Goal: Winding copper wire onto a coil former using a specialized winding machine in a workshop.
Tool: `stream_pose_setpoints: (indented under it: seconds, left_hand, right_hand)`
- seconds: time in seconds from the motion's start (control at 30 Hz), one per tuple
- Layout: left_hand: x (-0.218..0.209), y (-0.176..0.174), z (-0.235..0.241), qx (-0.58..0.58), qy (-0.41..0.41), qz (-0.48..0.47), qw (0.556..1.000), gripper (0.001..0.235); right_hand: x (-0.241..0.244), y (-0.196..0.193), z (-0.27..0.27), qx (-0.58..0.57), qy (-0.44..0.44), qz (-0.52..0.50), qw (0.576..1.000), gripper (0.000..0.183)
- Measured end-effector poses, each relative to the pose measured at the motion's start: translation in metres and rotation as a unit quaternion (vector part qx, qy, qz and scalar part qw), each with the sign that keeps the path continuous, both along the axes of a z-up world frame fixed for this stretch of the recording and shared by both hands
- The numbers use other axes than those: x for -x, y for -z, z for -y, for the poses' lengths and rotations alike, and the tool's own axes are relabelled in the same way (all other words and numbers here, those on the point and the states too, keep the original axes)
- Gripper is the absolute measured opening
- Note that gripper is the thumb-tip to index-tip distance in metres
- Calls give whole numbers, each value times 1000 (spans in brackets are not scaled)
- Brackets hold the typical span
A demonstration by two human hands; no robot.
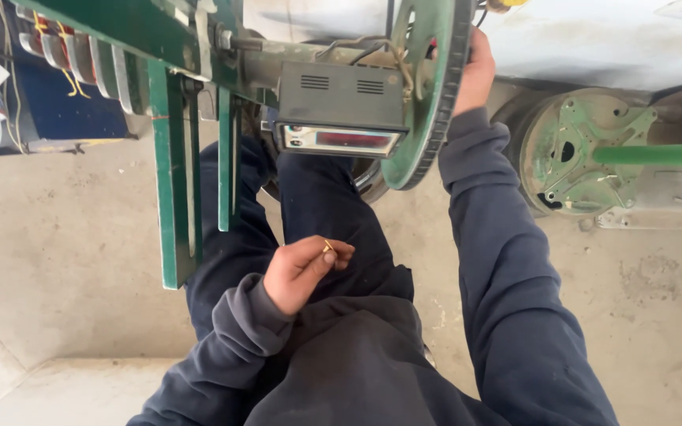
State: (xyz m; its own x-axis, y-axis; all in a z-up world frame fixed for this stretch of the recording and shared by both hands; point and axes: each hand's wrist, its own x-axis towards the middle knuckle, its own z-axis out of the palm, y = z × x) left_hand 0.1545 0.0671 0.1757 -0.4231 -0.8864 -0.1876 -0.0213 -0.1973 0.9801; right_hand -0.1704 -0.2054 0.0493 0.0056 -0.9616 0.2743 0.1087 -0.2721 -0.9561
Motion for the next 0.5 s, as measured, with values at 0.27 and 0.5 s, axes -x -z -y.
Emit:
stream_pose_setpoints:
  seconds: [0.27, 0.5]
  left_hand:
    - [16, -23, 4, 135, 72, 303, 941, 23]
    - [22, 11, -6, 340, 52, 331, 878, 34]
  right_hand:
    - [-9, 20, -9, 165, 151, -222, 949, 33]
    - [-14, 8, -6, -83, -22, 271, 959, 33]
